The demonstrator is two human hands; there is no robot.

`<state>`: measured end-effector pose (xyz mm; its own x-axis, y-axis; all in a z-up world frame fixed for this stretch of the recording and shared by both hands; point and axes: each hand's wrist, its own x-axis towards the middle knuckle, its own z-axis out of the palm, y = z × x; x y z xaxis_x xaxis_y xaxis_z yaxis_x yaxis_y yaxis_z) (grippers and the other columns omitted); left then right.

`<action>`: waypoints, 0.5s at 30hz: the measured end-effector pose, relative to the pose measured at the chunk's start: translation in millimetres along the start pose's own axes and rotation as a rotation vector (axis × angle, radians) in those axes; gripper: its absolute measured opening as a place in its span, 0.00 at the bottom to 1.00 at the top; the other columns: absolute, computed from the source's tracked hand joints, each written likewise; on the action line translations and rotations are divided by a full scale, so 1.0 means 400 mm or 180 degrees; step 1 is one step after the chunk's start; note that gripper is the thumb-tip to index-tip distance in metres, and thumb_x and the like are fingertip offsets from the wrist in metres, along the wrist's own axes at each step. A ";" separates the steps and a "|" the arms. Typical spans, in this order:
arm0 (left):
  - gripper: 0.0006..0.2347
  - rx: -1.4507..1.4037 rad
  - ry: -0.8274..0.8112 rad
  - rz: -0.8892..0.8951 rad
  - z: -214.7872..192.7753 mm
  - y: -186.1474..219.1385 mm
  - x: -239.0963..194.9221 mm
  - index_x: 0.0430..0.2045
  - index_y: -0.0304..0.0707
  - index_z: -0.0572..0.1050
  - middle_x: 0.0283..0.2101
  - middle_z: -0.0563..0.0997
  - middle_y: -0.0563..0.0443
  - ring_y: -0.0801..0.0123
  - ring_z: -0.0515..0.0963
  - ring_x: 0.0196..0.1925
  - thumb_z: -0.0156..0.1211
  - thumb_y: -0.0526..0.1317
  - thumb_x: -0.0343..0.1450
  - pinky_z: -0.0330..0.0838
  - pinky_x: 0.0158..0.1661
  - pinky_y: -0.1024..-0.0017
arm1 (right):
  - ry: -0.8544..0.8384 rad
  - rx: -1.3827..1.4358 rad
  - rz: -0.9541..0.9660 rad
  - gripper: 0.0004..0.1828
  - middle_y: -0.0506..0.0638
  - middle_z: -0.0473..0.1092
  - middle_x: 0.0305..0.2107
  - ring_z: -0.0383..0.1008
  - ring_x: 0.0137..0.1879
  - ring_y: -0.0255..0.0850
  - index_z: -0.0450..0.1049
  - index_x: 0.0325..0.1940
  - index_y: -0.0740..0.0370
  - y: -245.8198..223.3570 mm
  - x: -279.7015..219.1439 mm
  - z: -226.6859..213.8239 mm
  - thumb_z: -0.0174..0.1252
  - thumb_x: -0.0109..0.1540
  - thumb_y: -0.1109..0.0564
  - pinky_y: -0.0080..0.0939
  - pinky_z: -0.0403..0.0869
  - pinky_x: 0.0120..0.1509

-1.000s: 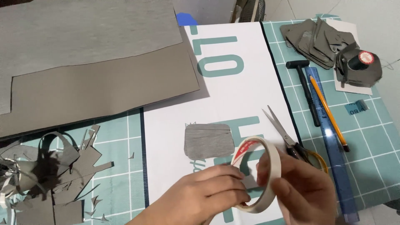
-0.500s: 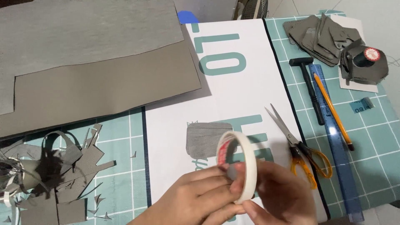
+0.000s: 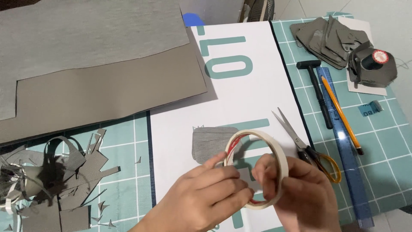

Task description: Cutting a small piece of leather and applying double-sided tape to its edges for assembly.

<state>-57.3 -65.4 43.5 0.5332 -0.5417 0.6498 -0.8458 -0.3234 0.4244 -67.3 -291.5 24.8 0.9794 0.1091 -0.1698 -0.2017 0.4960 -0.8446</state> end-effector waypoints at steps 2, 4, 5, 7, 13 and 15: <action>0.04 0.0149 -0.0106 0.0063 -0.006 -0.002 -0.008 0.38 0.32 0.77 0.38 0.77 0.45 0.58 0.79 0.48 0.55 0.29 0.79 0.67 0.65 0.46 | -0.0028 0.0080 0.0089 0.06 0.67 0.67 0.25 0.64 0.29 0.50 0.72 0.29 0.76 0.001 0.015 -0.012 0.55 0.57 0.66 0.51 0.60 0.35; 0.03 0.0308 -0.0214 0.0122 -0.009 -0.004 -0.011 0.40 0.33 0.78 0.37 0.77 0.47 0.58 0.80 0.50 0.57 0.30 0.79 0.64 0.66 0.42 | -0.0064 0.0164 0.0181 0.06 0.67 0.65 0.22 0.65 0.31 0.53 0.69 0.25 0.73 -0.028 0.034 0.006 0.51 0.57 0.68 0.54 0.61 0.39; 0.04 0.0404 -0.0097 0.0175 -0.009 -0.004 -0.011 0.40 0.34 0.79 0.39 0.80 0.49 0.58 0.81 0.50 0.55 0.31 0.79 0.64 0.65 0.42 | -0.0266 0.0297 0.0570 0.12 0.58 0.59 0.16 0.58 0.27 0.49 0.65 0.19 0.66 -0.058 0.044 0.031 0.49 0.58 0.62 0.52 0.58 0.37; 0.06 0.0505 0.0022 0.0224 -0.007 -0.005 -0.013 0.39 0.36 0.79 0.41 0.82 0.51 0.58 0.81 0.51 0.54 0.31 0.80 0.64 0.64 0.43 | -0.0477 0.0432 0.0961 0.19 0.50 0.54 0.11 0.52 0.22 0.44 0.62 0.13 0.59 -0.090 0.040 0.062 0.46 0.60 0.56 0.50 0.56 0.35; 0.18 -0.1329 0.0465 -0.1108 -0.030 0.013 -0.005 0.58 0.40 0.74 0.57 0.82 0.50 0.54 0.80 0.65 0.58 0.48 0.75 0.58 0.74 0.37 | 0.0138 -0.2131 -0.0480 0.13 0.58 0.83 0.12 0.80 0.15 0.40 0.89 0.36 0.73 -0.044 -0.036 0.083 0.64 0.53 0.63 0.31 0.72 0.21; 0.13 -0.2002 0.0846 -0.1281 -0.044 0.016 0.014 0.50 0.34 0.77 0.54 0.83 0.45 0.53 0.83 0.59 0.58 0.42 0.74 0.77 0.64 0.54 | -0.1243 -0.3410 -0.2074 0.08 0.39 0.81 0.32 0.78 0.35 0.32 0.82 0.35 0.49 0.008 -0.014 0.055 0.64 0.53 0.58 0.37 0.64 0.56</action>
<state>-59.5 -56.6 61.0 0.8495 -0.2474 0.4659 -0.4595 0.0870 0.8839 -73.6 -271.4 34.3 0.7908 0.4412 0.4241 0.5877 -0.3539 -0.7276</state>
